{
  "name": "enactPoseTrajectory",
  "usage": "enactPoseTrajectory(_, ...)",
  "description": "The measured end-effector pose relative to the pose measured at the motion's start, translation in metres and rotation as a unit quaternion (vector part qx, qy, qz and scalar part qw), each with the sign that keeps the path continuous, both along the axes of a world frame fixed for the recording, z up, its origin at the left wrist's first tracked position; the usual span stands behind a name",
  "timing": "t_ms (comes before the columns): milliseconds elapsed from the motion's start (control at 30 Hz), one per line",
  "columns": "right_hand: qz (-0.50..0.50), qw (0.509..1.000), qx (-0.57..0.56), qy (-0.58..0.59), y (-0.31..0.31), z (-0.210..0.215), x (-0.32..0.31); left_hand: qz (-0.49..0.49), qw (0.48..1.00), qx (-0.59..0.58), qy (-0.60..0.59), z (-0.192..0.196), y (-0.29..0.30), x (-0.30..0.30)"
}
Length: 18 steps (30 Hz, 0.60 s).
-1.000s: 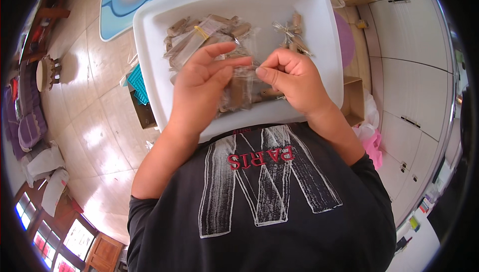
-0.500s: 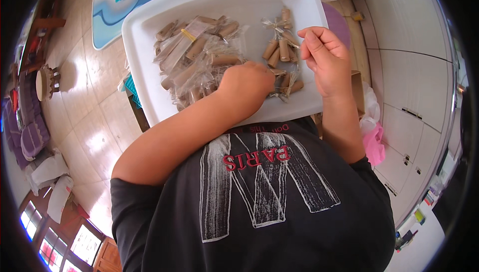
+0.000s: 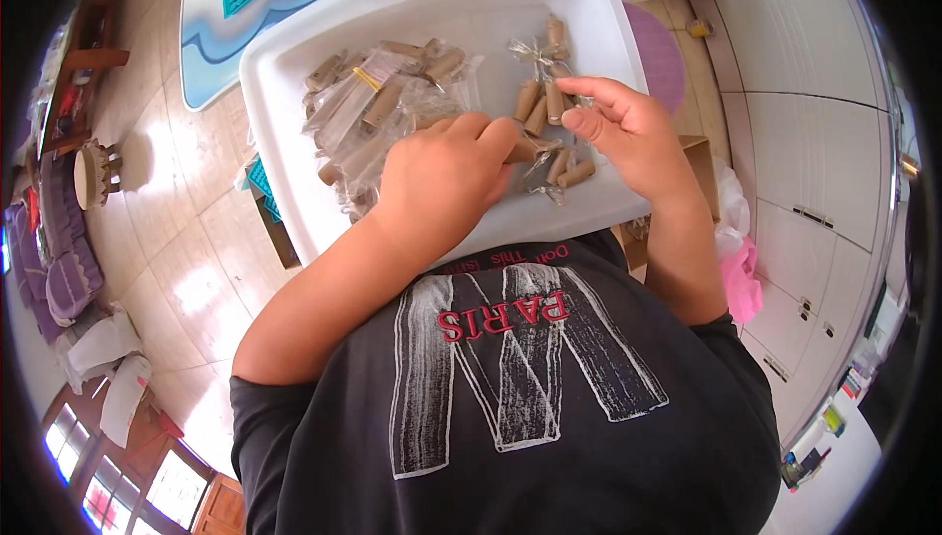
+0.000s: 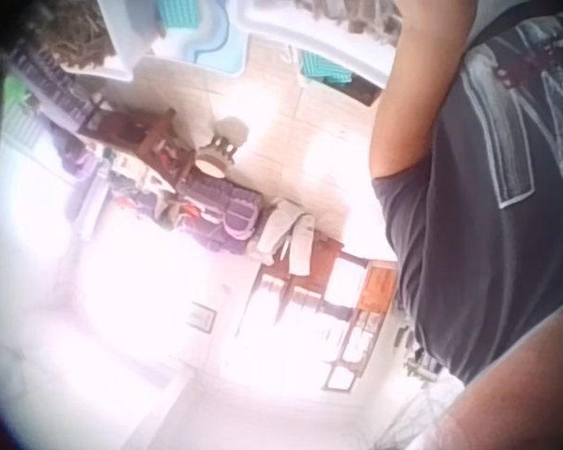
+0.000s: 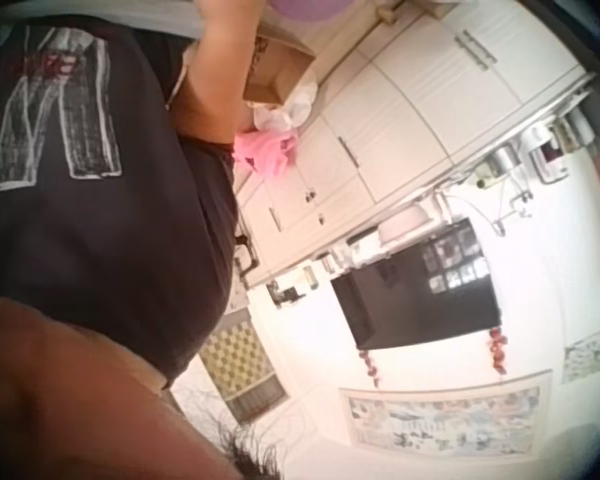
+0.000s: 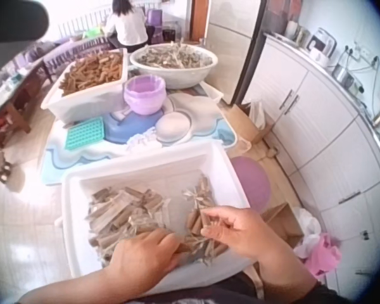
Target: The person places small cylindrical wooden corks into clear plastic bags and ties them with string. They handle the items one at a time, placing the finished packages into a white plastic bin. The person also handles a bundle of white paper or tissue at the end of the clip.
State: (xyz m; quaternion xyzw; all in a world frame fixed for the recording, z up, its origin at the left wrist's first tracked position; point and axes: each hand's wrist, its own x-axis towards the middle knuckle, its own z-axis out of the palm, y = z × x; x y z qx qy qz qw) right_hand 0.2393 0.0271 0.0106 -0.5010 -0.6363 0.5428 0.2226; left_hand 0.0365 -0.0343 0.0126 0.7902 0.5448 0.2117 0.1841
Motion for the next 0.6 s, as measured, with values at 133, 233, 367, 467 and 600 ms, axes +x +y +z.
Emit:
enactPoseTrajectory(133, 0.052, 0.998, -0.031, -0.015, 0.005, 0.003, -0.007, 0.02, 0.999, 0.026, -0.015, 0.009, -0.005, -0.012)
enactPoseTrajectory(233, 0.029, 1.0, 0.0, -0.003, 0.004, -0.002, -0.01, 0.086, 0.987, -0.023, -0.131, 0.009, -0.008, -0.016)
enactPoseTrajectory(367, 0.061, 0.993, -0.084, 0.064, -0.002, 0.008, -0.02, 0.186, 0.878, -0.18, -0.404, -0.005, -0.012, -0.02)
enactPoseTrajectory(467, 0.054, 0.984, -0.108, 0.132, -0.01, 0.004, -0.034, 0.193, 0.825, -0.245, -0.471, -0.004, -0.011, -0.019)
enactPoseTrajectory(600, 0.054, 0.982, -0.097, 0.155, -0.018, 0.003, -0.047, 0.167, 0.787, -0.313, -0.505, -0.002, -0.012, -0.02)
